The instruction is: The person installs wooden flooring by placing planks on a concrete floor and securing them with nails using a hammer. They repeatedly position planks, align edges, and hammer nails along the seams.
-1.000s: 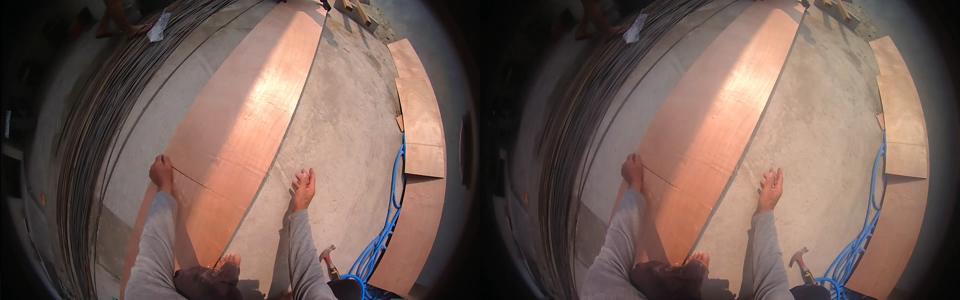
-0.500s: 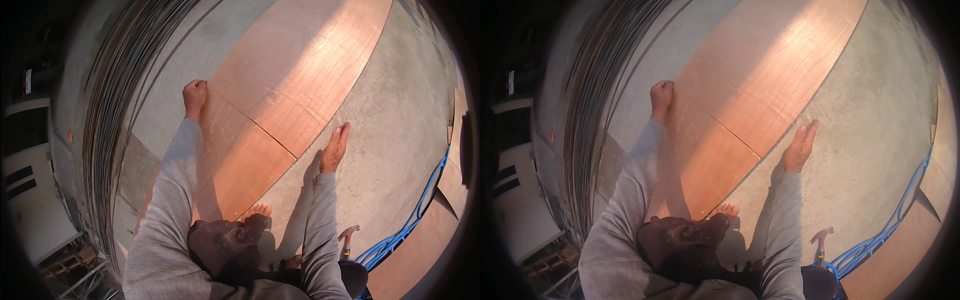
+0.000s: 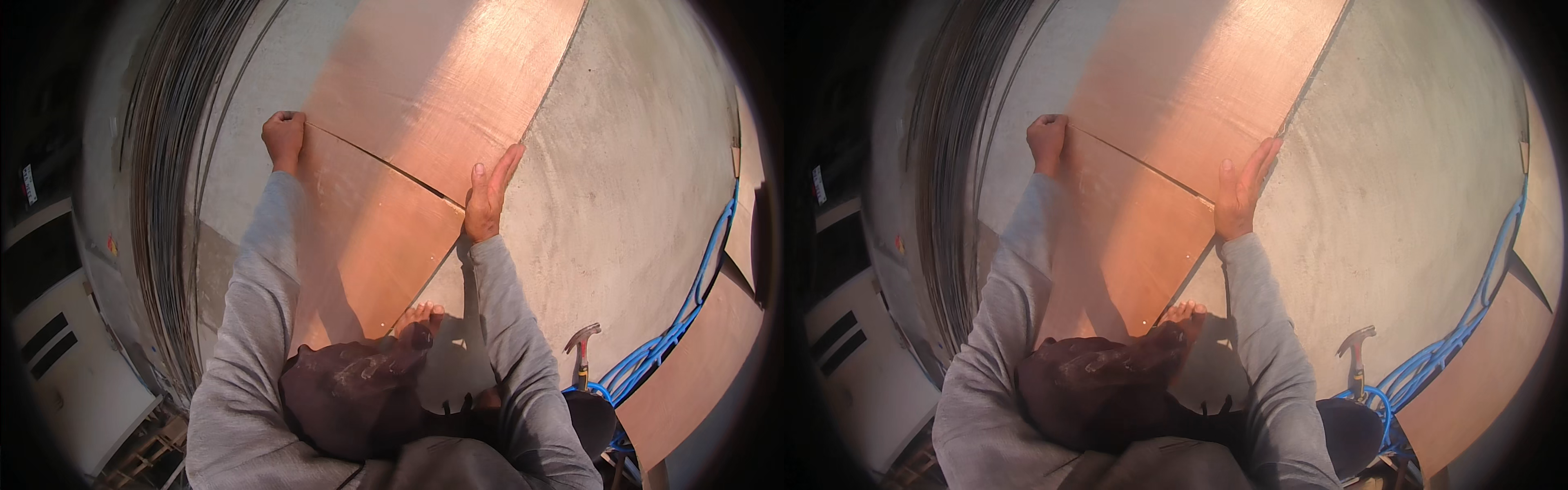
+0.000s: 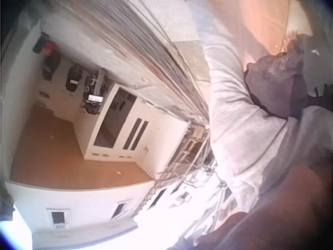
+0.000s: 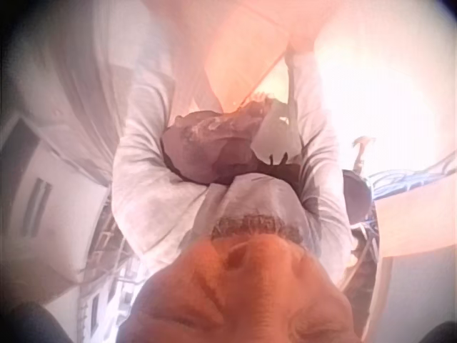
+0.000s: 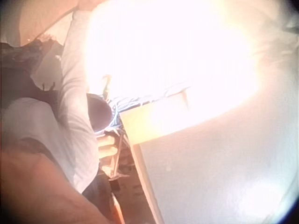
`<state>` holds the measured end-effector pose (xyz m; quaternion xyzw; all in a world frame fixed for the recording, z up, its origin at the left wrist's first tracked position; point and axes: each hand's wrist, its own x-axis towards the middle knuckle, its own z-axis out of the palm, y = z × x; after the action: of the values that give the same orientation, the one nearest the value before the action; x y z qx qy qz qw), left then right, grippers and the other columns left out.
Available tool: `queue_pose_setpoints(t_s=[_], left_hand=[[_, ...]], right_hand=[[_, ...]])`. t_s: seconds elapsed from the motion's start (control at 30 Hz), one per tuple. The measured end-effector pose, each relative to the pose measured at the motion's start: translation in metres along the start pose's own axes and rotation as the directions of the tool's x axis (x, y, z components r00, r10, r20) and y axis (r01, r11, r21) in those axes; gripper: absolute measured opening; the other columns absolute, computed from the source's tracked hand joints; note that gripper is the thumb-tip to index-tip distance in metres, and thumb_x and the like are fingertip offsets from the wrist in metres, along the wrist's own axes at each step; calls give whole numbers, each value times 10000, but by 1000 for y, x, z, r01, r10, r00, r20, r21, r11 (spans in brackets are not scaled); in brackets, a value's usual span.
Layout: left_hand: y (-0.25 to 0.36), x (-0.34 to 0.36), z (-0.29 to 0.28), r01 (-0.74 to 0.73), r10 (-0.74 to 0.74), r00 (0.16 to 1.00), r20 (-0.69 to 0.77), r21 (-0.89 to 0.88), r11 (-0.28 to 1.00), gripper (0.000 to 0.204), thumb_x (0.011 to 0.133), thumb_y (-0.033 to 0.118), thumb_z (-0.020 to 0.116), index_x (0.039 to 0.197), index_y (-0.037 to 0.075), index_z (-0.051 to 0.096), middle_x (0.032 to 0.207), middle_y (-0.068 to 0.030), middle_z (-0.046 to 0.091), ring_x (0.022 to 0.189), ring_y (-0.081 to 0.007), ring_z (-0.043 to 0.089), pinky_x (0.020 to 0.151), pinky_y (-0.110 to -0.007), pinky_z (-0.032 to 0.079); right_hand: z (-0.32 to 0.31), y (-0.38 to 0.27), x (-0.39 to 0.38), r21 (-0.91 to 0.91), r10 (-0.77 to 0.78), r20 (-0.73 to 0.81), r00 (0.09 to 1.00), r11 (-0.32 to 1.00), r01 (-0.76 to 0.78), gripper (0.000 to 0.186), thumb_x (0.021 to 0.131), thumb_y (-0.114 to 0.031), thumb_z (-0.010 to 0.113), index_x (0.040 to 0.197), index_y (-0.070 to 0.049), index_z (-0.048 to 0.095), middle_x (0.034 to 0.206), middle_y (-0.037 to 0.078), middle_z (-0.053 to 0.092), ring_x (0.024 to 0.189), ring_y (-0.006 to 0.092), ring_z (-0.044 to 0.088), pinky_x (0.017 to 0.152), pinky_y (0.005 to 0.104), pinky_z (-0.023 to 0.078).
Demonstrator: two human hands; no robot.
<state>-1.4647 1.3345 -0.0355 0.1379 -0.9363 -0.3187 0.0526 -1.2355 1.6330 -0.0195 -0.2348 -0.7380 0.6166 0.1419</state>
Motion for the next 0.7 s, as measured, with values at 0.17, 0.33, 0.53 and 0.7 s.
queue_pose_setpoints(t_s=[0.17, 0.33, 0.53, 0.7], left_hand=[[0, 1, 5, -25, 26, 999, -19, 68, 997, 173, 773, 181, 724, 850, 31, 765, 846, -145, 769, 802, -285, 738, 782, -391, 572], [-6, -2, 10, -68, 81, 993, -83, 142, 987, 195, 781, 218, 715, 875, 58, 772, 861, -158, 768, 813, -317, 738, 775, -402, 574], [-1, -5, 12, -83, 111, 988, -104, 238, 968, 231, 788, 262, 725, 905, 68, 772, 891, -165, 770, 853, -335, 738, 798, -424, 573], [3, -5, 10, -79, 103, 991, -88, 246, 966, 274, 799, 321, 753, 912, 72, 774, 908, -157, 772, 862, -340, 736, 803, -429, 571]], right_hand=[[3, -1, -5, -40, 23, 26, 999, 999, -21, 855, 1053, -348, 447, 1598, 84, -51, 1677, 305, -146, 1566, 420, -145, 1264, 476, -62], [-10, -2, -19, 44, 70, 136, 988, 996, -77, 850, 1057, -340, 436, 1600, 77, -67, 1687, 282, -143, 1572, 389, -147, 1269, 454, -53], [-16, -1, -39, 317, 58, 180, 982, 942, -113, 801, 1065, -259, 424, 1607, 57, -75, 1707, 233, -118, 1582, 336, -131, 1276, 416, -35], [-25, -2, -43, 237, 220, -27, 975, 949, -208, 633, 1034, -159, 572, 1571, 24, 290, 1582, 195, 380, 1418, 305, 411, 1129, 375, 399]])
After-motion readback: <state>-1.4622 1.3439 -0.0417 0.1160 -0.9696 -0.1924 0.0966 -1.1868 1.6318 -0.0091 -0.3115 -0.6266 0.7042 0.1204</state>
